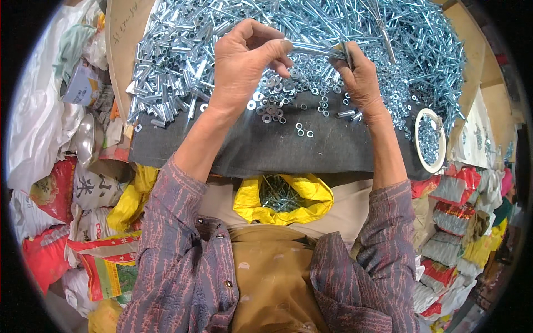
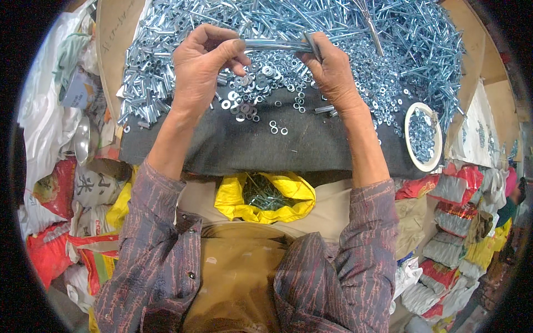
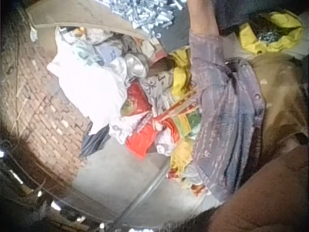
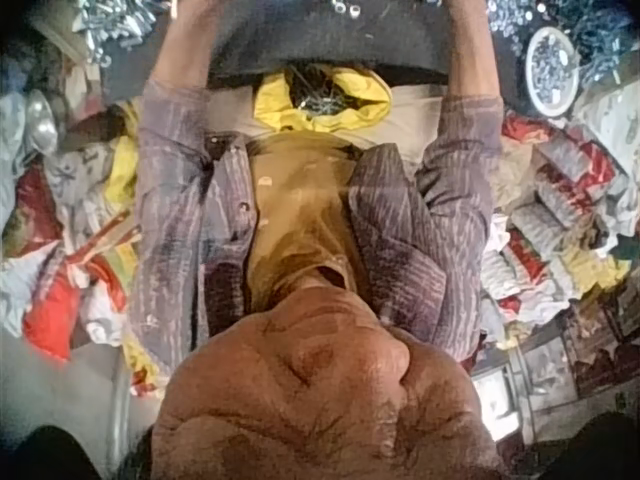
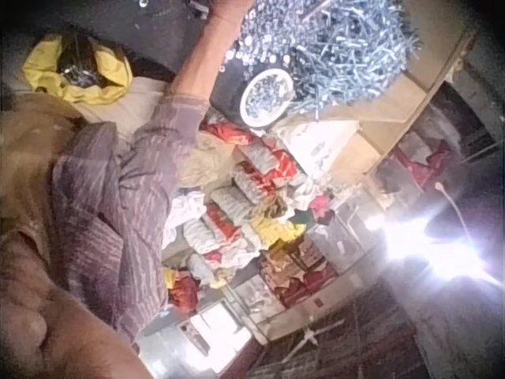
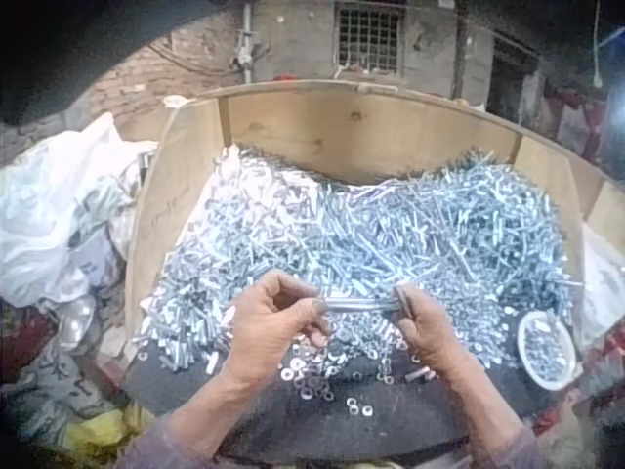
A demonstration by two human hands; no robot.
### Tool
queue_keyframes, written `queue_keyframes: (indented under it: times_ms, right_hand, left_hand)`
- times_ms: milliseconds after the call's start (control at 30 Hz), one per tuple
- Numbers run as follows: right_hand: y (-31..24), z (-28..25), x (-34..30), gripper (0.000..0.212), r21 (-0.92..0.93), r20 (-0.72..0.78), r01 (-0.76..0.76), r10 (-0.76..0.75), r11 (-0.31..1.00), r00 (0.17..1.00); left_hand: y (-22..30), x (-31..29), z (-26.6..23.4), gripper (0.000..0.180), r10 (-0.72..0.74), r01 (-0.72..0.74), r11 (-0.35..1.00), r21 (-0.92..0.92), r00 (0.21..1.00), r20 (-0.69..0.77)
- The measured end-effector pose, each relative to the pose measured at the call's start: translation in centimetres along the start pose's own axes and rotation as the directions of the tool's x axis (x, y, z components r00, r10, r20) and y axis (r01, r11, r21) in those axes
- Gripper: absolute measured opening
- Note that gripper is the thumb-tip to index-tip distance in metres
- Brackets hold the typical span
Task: Assembling long bolts by putting washers and nuts onto them.
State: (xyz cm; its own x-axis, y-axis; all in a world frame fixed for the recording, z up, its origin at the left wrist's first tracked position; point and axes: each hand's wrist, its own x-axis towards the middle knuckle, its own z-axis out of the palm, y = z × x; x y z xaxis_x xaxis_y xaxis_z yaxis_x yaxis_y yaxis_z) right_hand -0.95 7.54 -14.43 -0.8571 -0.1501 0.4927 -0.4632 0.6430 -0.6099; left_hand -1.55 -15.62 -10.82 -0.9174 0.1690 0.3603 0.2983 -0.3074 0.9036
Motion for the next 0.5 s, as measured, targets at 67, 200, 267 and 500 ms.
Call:
queue_keyframes:
  times_ms: [67,200,267,500]
  right_hand:
    - [-0.7,-0.2,-0.1,0.021,0.137,0.002,-0.079,0.080,0.987,0.997]
    - [-2.2,-1.1,-1.0,0.027,0.150,0.148,-0.217,0.195,0.965,0.970]
    - [-1.8,-1.0,-1.5,0.027,0.020,0.228,-0.185,0.176,0.983,0.958]
    - [-4.1,-1.1,-4.3,0.030,-0.032,0.148,-0.137,0.140,0.990,0.979]
  left_hand:
    - [-0.9,0.5,-0.5,0.012,-0.070,0.069,0.997,-0.028,0.997,-0.042]
    - [-1.0,0.3,-1.0,0.013,-0.167,0.167,0.986,-0.011,0.983,-0.082]
    - [-0.9,0.0,-0.8,0.013,-0.160,0.161,0.987,0.024,0.987,-0.028]
    - [0.7,-0.3,-0.1,0.012,-0.125,0.121,0.991,0.055,0.989,0.077]
